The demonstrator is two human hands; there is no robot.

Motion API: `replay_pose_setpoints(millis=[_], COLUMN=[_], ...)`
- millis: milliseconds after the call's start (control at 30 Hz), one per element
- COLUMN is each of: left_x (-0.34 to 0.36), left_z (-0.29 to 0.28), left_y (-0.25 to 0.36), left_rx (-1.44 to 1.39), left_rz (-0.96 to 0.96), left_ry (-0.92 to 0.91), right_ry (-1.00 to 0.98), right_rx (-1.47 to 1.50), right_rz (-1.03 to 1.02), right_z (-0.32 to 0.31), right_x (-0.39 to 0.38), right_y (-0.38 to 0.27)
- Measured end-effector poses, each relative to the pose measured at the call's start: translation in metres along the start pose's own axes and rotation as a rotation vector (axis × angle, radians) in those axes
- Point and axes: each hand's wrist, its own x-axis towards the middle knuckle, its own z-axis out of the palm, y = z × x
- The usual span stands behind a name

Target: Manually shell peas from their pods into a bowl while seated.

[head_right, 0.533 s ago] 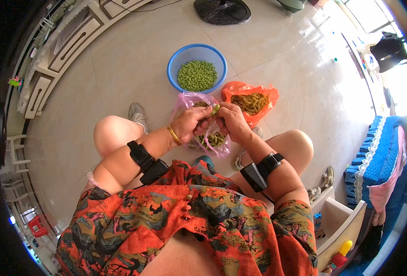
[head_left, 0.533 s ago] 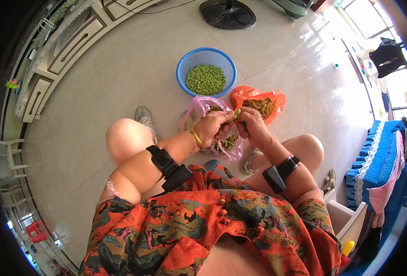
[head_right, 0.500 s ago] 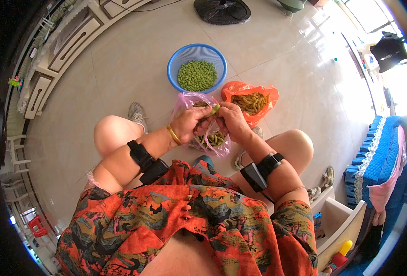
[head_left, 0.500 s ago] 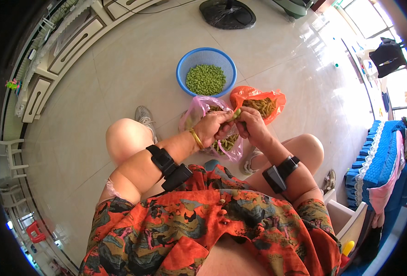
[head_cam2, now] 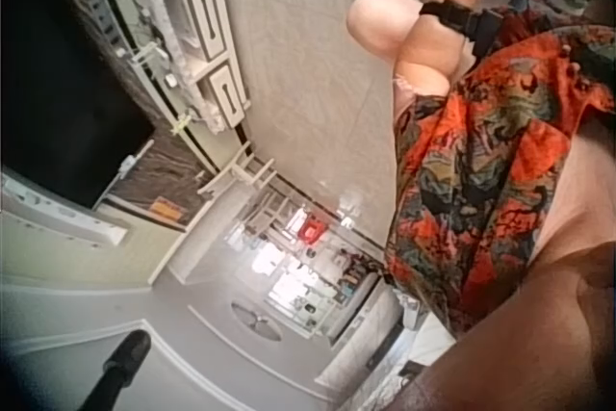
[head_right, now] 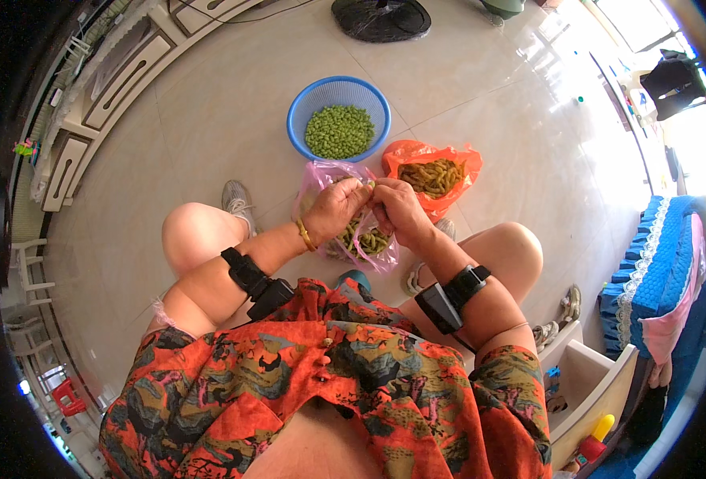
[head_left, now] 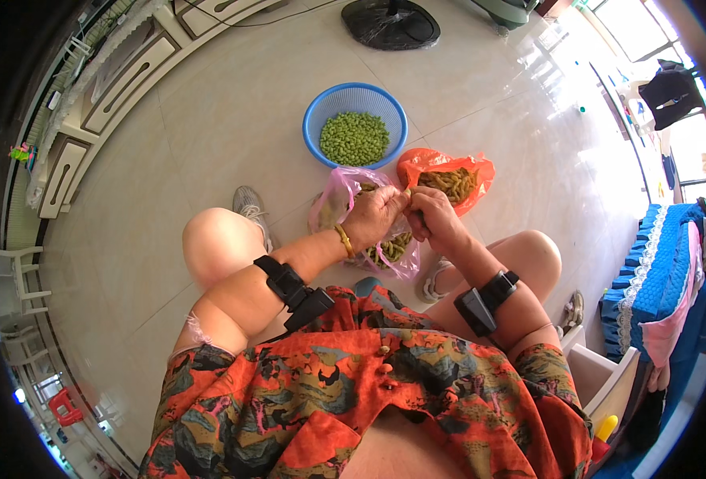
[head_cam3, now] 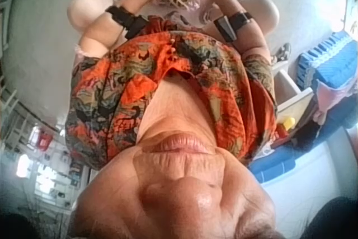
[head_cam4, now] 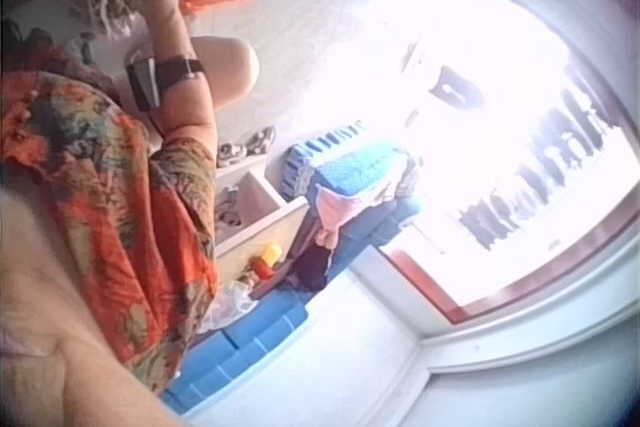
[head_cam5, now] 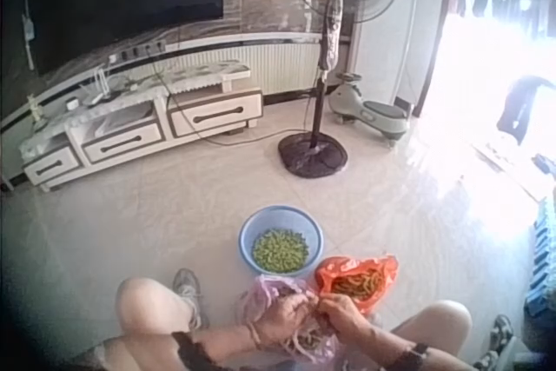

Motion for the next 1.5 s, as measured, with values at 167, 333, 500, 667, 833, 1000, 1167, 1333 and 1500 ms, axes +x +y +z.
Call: replay_pose_setpoints(millis=[167, 333, 500, 667, 833, 1000, 1167, 1333, 1500], left_x=[0.000, -0.002, -0.001, -0.002, 0.001, 0.001, 0.003, 0.004, 0.003], left_z=[-0.001, -0.005, -0.008, -0.008, -0.010, -0.013, -0.020, -0.021, -0.018], left_y=[-0.003, 0.006, 0.004, 0.010, 0.009, 0.007, 0.009, 0.007, 0.006], left_rx=[-0.280, -0.624, -0.577, -0.563, -0.545, -0.522, -0.632, -0.590, -0.616], left_rz=[-0.140, -0.351, -0.347, -0.316, -0.326, -0.277, -0.308, -0.270, -0.305], left_ry=[0.027, -0.071, -0.117, -0.137, -0.156, -0.180, -0.246, -0.335, -0.258], right_ry=[0.004, -0.019, 0.064, 0.100, 0.040, -0.077, -0.183, -0.205, -0.134], right_rx=[-0.044, -0.014, 0.046, 0.022, 0.035, 0.098, 0.194, 0.258, 0.293], right_rz=[0.024, 0.010, -0.031, -0.046, -0.045, -0.029, -0.017, -0.017, 0.008], right_z=[0.009, 0.003, 0.003, 0.003, -0.002, -0.005, -0.006, -0.011, -0.005], right_x=[-0.003, -0.002, 0.000, 0.001, 0.002, 0.000, -0.004, -0.003, -0.002], right_y=[-0.004, -0.002, -0.006, -0.006, -0.004, -0.006, -0.011, -0.006, -0.006])
